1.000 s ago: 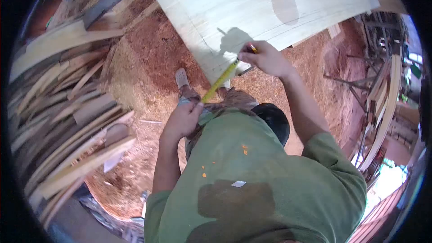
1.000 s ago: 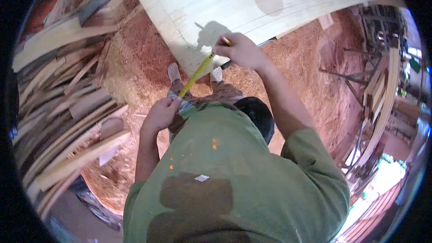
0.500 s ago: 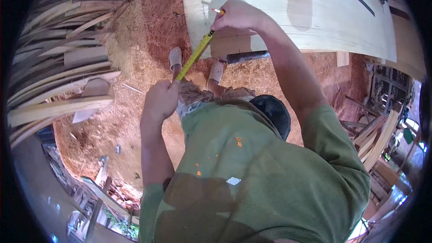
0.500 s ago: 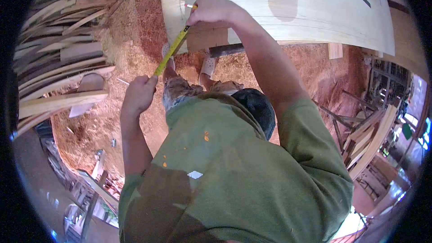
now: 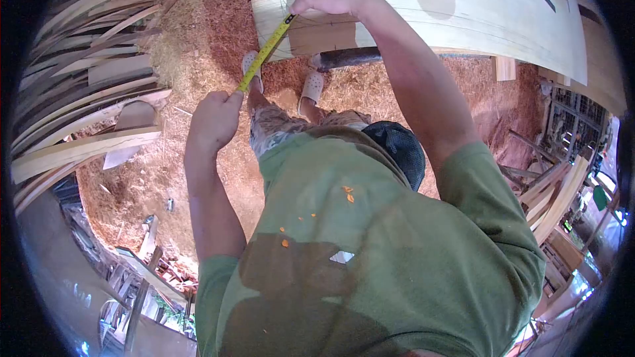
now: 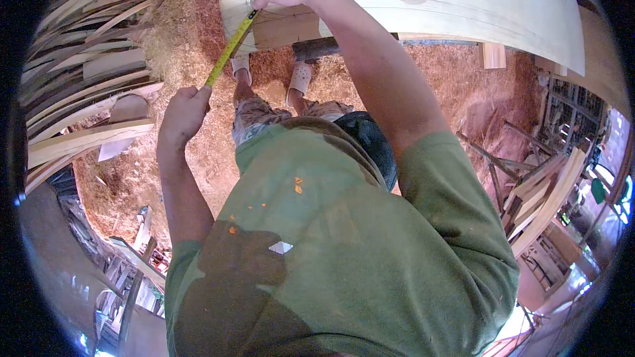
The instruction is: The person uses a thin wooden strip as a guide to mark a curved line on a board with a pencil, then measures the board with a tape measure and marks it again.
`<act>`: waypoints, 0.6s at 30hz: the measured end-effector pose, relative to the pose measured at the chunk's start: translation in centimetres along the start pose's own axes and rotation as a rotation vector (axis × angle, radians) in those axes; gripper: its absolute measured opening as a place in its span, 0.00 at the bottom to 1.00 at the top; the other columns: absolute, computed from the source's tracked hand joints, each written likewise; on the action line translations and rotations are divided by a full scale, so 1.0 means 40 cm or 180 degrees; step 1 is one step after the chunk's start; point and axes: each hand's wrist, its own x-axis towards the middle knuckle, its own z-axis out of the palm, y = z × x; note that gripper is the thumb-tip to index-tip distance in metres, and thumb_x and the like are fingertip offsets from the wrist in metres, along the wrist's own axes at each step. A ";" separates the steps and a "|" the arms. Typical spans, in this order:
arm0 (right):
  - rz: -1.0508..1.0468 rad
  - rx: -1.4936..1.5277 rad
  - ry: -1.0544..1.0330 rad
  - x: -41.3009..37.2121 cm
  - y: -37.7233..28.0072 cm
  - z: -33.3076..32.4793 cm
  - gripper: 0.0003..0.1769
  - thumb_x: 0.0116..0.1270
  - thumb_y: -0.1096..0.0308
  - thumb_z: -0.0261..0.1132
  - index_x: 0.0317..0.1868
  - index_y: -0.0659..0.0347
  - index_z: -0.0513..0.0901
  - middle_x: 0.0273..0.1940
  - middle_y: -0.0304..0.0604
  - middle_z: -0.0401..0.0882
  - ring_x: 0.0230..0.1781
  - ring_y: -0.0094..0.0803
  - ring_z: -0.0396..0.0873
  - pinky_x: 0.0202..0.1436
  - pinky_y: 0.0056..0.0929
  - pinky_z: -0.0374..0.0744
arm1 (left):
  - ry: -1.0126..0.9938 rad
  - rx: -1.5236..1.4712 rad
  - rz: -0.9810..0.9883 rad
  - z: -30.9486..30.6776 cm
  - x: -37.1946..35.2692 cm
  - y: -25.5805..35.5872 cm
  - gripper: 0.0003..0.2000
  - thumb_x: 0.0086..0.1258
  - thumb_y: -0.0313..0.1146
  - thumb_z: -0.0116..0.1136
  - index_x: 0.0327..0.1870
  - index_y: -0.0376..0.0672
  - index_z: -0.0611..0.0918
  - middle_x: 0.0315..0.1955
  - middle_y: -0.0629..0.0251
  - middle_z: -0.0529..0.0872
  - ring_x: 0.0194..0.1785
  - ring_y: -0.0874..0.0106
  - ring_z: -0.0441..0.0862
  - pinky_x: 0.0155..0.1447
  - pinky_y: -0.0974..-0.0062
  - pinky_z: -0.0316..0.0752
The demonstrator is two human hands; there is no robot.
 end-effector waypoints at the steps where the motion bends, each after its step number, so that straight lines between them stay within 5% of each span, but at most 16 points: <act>1: 0.0003 0.0050 -0.0003 0.000 0.001 0.001 0.23 0.54 0.50 0.77 0.39 0.63 0.93 0.31 0.50 0.86 0.34 0.40 0.83 0.44 0.38 0.78 | 0.0013 0.0058 0.0035 0.000 0.004 -0.002 0.27 0.76 0.51 0.52 0.40 0.28 0.86 0.38 0.33 0.86 0.48 0.40 0.86 0.56 0.52 0.77; 3: 0.0009 0.0104 -0.0014 -0.009 -0.008 -0.005 0.24 0.55 0.50 0.77 0.40 0.63 0.93 0.31 0.50 0.86 0.34 0.41 0.83 0.45 0.38 0.78 | 0.0019 0.0117 0.0062 0.001 0.006 -0.003 0.27 0.76 0.50 0.52 0.40 0.28 0.86 0.39 0.32 0.86 0.48 0.40 0.85 0.56 0.52 0.77; 6: -0.0132 0.0908 -0.0212 -0.011 0.000 -0.014 0.09 0.54 0.63 0.74 0.26 0.61 0.89 0.25 0.48 0.88 0.26 0.39 0.84 0.36 0.38 0.80 | 0.0024 0.0093 0.0134 0.006 0.009 -0.005 0.27 0.76 0.51 0.51 0.41 0.28 0.86 0.41 0.32 0.86 0.51 0.40 0.85 0.57 0.52 0.77; 9: -0.0769 -0.0139 -0.0108 0.004 0.008 -0.009 0.05 0.53 0.70 0.72 0.25 0.62 0.88 0.21 0.42 0.83 0.21 0.31 0.79 0.30 0.33 0.77 | 0.0070 0.0049 0.0116 0.014 0.016 -0.008 0.26 0.75 0.51 0.52 0.43 0.28 0.86 0.43 0.32 0.86 0.52 0.41 0.85 0.58 0.52 0.77; 11: -0.0230 0.0979 -0.0251 -0.007 -0.011 -0.022 0.08 0.52 0.66 0.73 0.24 0.64 0.87 0.22 0.45 0.83 0.22 0.34 0.79 0.31 0.35 0.77 | 0.0055 0.0024 0.0055 0.014 0.010 0.001 0.26 0.75 0.51 0.52 0.44 0.30 0.87 0.43 0.34 0.87 0.53 0.41 0.85 0.59 0.53 0.77; 14: -0.0210 0.0758 -0.0351 -0.018 -0.018 -0.027 0.13 0.56 0.63 0.71 0.26 0.67 0.86 0.26 0.54 0.84 0.27 0.47 0.83 0.35 0.44 0.80 | -0.0022 0.0106 0.0058 0.014 0.014 0.001 0.26 0.75 0.52 0.51 0.44 0.31 0.87 0.44 0.35 0.87 0.53 0.41 0.85 0.59 0.55 0.78; 18: -0.0071 -0.0024 0.0100 -0.009 0.003 0.008 0.24 0.57 0.49 0.76 0.42 0.63 0.93 0.32 0.51 0.87 0.35 0.41 0.84 0.47 0.38 0.78 | -0.0089 -0.0035 0.0079 0.006 0.015 0.030 0.27 0.76 0.53 0.49 0.44 0.33 0.88 0.43 0.36 0.87 0.54 0.42 0.85 0.59 0.55 0.78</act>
